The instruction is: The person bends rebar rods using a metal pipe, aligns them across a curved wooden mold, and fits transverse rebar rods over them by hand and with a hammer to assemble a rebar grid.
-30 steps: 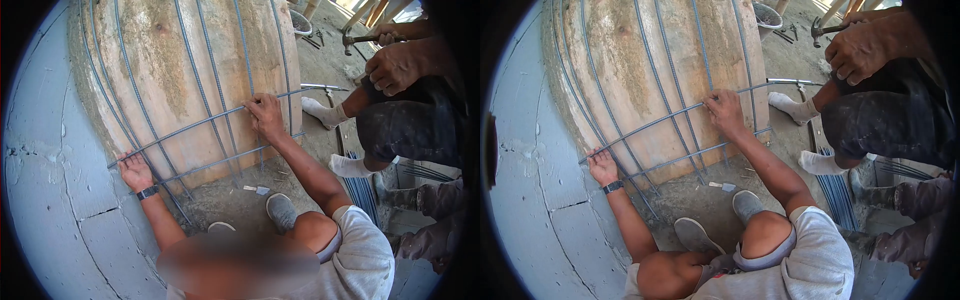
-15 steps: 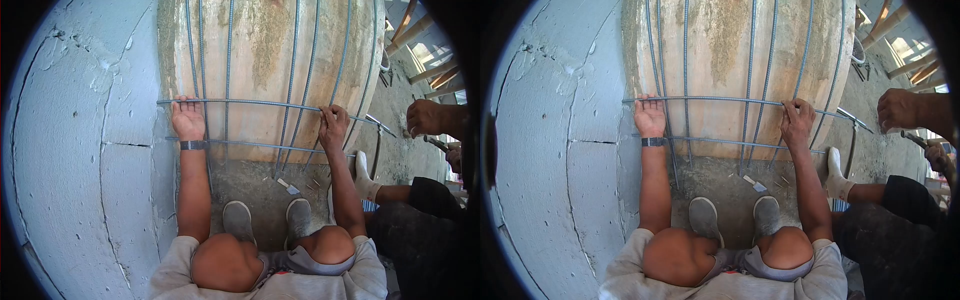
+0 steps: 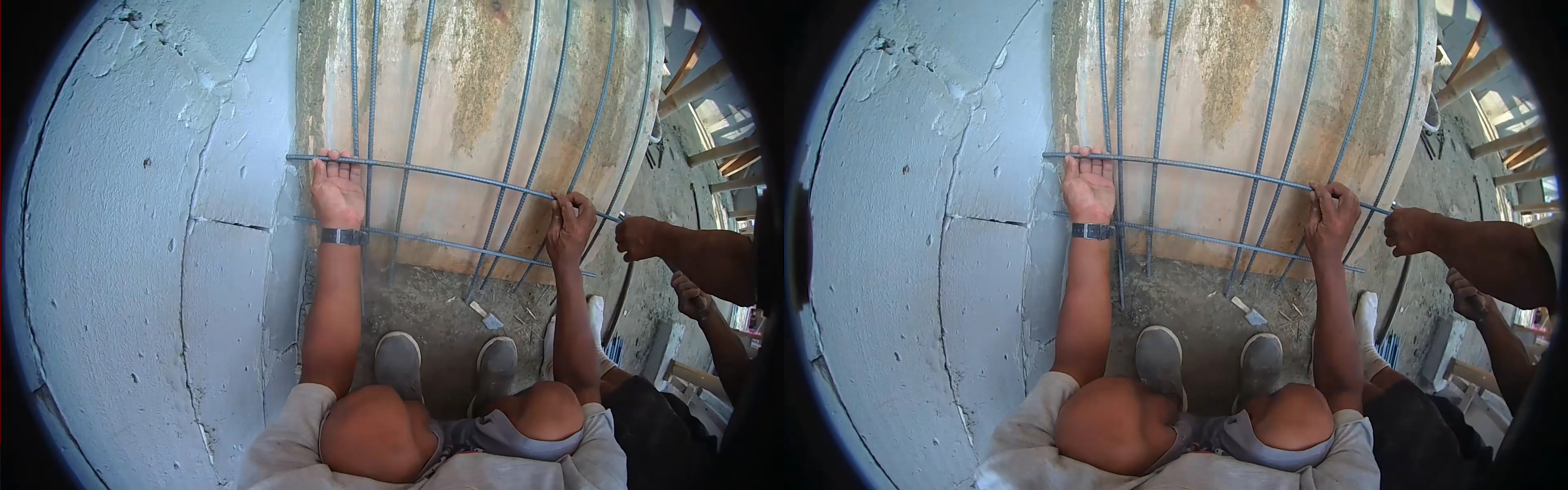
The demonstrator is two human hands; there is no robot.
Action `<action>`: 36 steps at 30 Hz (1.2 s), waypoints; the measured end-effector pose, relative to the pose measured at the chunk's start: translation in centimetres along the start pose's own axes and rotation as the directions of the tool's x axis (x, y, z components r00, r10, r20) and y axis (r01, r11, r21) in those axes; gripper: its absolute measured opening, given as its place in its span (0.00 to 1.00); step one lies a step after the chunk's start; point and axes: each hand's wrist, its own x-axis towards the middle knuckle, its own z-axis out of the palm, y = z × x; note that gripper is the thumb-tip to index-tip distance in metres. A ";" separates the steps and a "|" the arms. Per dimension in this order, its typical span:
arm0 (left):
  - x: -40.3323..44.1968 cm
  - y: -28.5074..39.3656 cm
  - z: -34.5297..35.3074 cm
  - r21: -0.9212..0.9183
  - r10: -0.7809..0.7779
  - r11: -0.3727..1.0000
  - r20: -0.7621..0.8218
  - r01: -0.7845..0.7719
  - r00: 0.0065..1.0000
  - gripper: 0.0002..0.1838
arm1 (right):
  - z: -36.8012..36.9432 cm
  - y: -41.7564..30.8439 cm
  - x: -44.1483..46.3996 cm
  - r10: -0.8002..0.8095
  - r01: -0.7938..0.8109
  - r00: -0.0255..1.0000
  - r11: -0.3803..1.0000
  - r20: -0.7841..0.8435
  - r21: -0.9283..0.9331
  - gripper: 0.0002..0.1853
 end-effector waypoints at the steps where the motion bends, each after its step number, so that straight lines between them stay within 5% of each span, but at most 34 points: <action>1: -0.1 0.0 0.1 0.001 0.001 1.000 -0.003 -0.001 1.000 0.13 | 0.1 0.0 -0.1 0.004 -0.004 1.000 1.000 0.001 0.001 0.15; 36: 0.2 0.2 0.3 -0.045 0.002 0.999 -0.013 -0.003 1.000 0.12 | 1.2 0.4 0.2 -0.083 0.084 0.996 0.994 0.023 -0.064 0.14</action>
